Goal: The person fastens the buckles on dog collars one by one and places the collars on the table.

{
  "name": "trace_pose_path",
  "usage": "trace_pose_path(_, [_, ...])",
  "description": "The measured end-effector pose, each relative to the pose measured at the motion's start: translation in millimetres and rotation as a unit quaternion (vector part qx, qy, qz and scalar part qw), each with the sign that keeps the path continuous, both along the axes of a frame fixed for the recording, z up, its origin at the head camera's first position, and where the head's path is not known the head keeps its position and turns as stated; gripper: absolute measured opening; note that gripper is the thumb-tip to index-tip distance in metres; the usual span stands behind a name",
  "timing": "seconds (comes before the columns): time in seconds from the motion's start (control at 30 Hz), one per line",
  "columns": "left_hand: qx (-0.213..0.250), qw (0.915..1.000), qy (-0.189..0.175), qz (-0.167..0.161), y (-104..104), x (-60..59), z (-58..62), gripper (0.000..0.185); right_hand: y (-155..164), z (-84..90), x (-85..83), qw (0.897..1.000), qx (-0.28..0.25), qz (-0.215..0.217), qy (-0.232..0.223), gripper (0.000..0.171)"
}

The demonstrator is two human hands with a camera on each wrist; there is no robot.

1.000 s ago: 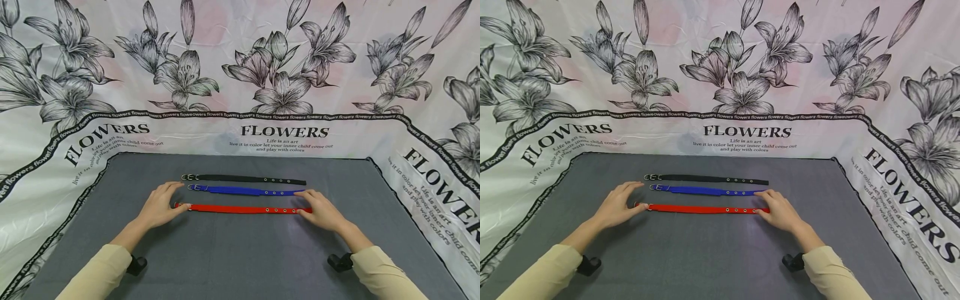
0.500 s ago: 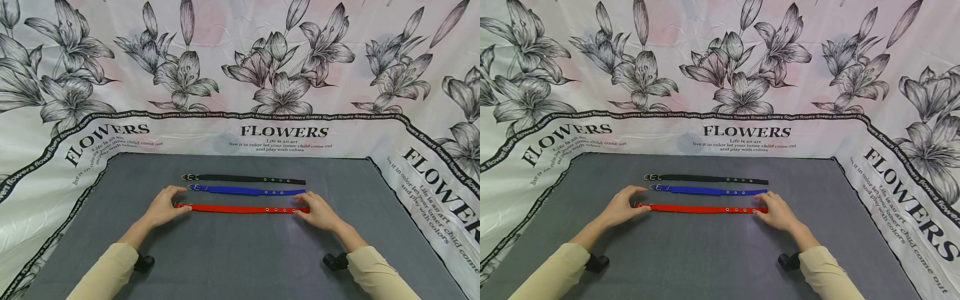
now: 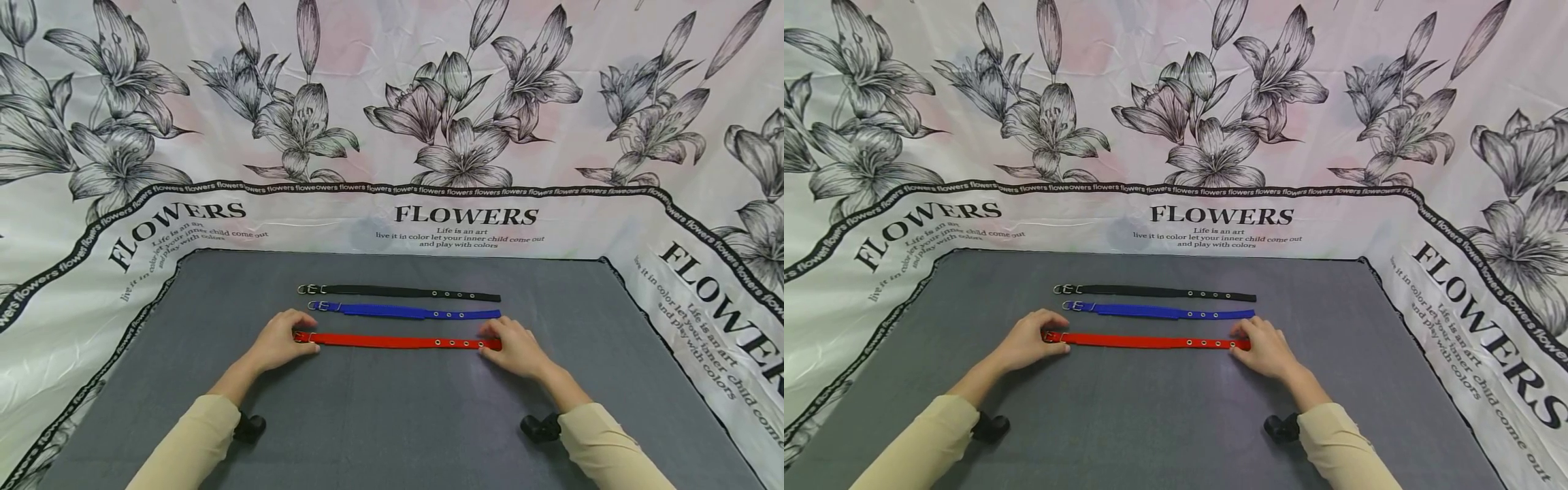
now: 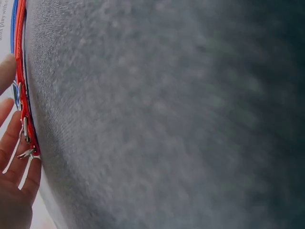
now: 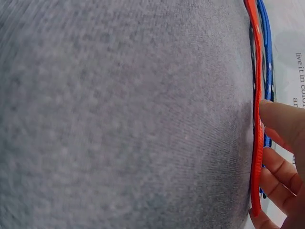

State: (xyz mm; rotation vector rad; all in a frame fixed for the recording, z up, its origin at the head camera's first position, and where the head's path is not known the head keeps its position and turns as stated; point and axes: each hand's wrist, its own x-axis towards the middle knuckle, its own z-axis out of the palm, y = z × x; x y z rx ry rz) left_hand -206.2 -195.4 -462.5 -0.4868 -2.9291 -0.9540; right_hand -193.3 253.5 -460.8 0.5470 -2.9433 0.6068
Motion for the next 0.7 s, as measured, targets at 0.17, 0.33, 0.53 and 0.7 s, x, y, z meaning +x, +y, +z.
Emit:
trace_pose_path(0.17, [-0.003, 1.0, -0.001, -0.003, 2.1, -2.7, -1.4, 0.039, -0.2, -2.6, -0.4, 1.0, 0.016, -0.012, 0.004, 0.02])
trace_pose_path(0.33, [-0.014, 0.9997, -0.019, 0.0, 3.2, -5.1, -2.6, 0.033, -0.5, -3.8, -1.2, 0.999, 0.022, -0.018, 0.021, 0.018])
trace_pose_path(0.53, [-0.017, 0.9994, -0.031, 0.0, 4.4, -7.4, -4.6, 0.022, -2.0, -3.7, -1.1, 0.999, 0.025, -0.021, 0.025, 0.015])
trace_pose_path(0.7, [-0.014, 0.9996, -0.024, -0.007, 4.4, -7.9, -5.0, 0.019, -2.2, -2.1, -0.2, 0.999, 0.026, -0.019, 0.024, 0.014])
